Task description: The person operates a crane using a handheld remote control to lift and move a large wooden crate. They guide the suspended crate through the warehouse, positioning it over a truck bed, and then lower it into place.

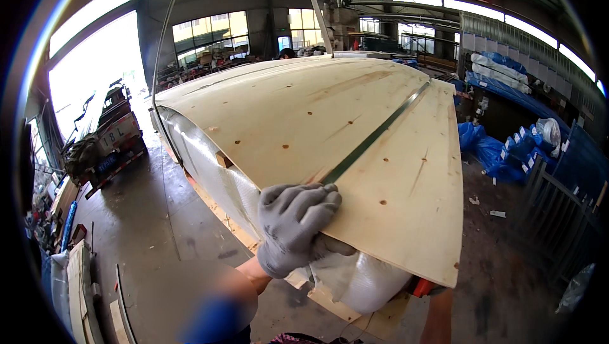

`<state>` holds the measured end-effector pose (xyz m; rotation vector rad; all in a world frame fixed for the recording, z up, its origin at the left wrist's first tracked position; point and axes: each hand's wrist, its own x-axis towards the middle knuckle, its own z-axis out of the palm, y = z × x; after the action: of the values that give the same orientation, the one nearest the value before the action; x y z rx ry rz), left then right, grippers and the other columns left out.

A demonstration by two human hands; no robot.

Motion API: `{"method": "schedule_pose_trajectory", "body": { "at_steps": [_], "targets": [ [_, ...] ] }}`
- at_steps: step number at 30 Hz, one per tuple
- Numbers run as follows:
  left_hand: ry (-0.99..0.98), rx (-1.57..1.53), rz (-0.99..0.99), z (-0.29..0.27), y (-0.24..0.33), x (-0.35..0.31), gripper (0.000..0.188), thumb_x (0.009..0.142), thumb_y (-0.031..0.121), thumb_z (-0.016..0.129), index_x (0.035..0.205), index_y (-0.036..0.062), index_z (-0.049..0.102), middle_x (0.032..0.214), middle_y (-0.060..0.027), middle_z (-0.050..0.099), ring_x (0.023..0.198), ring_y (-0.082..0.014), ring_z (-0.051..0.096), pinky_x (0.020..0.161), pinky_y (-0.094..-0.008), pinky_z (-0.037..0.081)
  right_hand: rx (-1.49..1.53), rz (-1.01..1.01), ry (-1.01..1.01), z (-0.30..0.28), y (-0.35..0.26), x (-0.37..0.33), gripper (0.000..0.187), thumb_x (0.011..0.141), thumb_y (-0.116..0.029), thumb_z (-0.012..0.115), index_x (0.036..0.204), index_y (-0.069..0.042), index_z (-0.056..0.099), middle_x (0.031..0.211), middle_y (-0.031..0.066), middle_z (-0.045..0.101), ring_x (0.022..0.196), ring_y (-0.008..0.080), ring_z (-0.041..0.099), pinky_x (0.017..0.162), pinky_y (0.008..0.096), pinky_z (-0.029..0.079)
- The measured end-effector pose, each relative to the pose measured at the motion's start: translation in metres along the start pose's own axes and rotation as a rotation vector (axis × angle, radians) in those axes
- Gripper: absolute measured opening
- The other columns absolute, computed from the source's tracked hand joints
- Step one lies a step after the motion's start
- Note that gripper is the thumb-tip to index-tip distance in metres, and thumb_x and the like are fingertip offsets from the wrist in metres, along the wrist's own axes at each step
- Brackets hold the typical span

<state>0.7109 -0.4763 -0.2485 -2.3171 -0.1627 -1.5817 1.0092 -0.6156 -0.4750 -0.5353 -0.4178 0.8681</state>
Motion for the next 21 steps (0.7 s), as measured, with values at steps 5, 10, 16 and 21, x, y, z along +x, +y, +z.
{"method": "schedule_pose_trajectory", "body": {
  "at_steps": [5,10,16,21],
  "targets": [
    [0.004,0.06,-0.029,0.024,0.01,0.013,0.055,0.068,0.057,0.065,0.092,0.008,0.064,0.097,-0.0047,0.069,0.086,-0.0196,0.065,0.08,-0.0332,0.042,-0.053,0.082,-0.028,-0.006,-0.023,0.029,0.054,0.092,-0.054,0.045,0.123,-0.01,0.054,0.112,0.0069,0.062,0.094,0.0183,0.063,0.083,0.034,0.054],
    [-0.007,0.115,-0.039,0.045,0.014,0.026,0.051,0.066,0.052,0.069,0.095,0.0106,0.063,0.092,-0.0011,0.068,0.084,-0.0176,0.065,0.076,-0.0326,0.041,-0.094,0.129,0.03,-0.003,-0.033,0.07,0.054,0.089,-0.058,0.048,0.114,-0.011,0.059,0.093,0.0042,0.067,0.068,0.0128,0.065,0.057,0.0263,0.056],
    [-0.027,0.144,-0.077,0.074,0.027,0.043,0.046,0.071,0.05,0.067,0.092,0.0088,0.064,0.096,-0.0042,0.068,0.087,-0.0212,0.064,0.083,-0.0339,0.04,0.097,0.306,-0.043,0.003,-0.063,0.1,0.051,0.091,-0.055,0.048,0.115,-0.012,0.059,0.089,0.0033,0.068,0.071,0.0145,0.066,0.064,0.0343,0.058],
    [-0.027,0.207,-0.076,0.091,0.026,0.045,0.043,0.072,0.047,0.067,0.09,0.0079,0.064,0.093,-0.0058,0.069,0.084,-0.0221,0.064,0.082,-0.0345,0.04,0.08,0.306,-0.133,-0.025,-0.059,0.129,0.052,0.09,-0.056,0.049,0.115,-0.012,0.058,0.094,0.006,0.069,0.07,0.016,0.068,0.062,0.0324,0.059]
  ]
}}
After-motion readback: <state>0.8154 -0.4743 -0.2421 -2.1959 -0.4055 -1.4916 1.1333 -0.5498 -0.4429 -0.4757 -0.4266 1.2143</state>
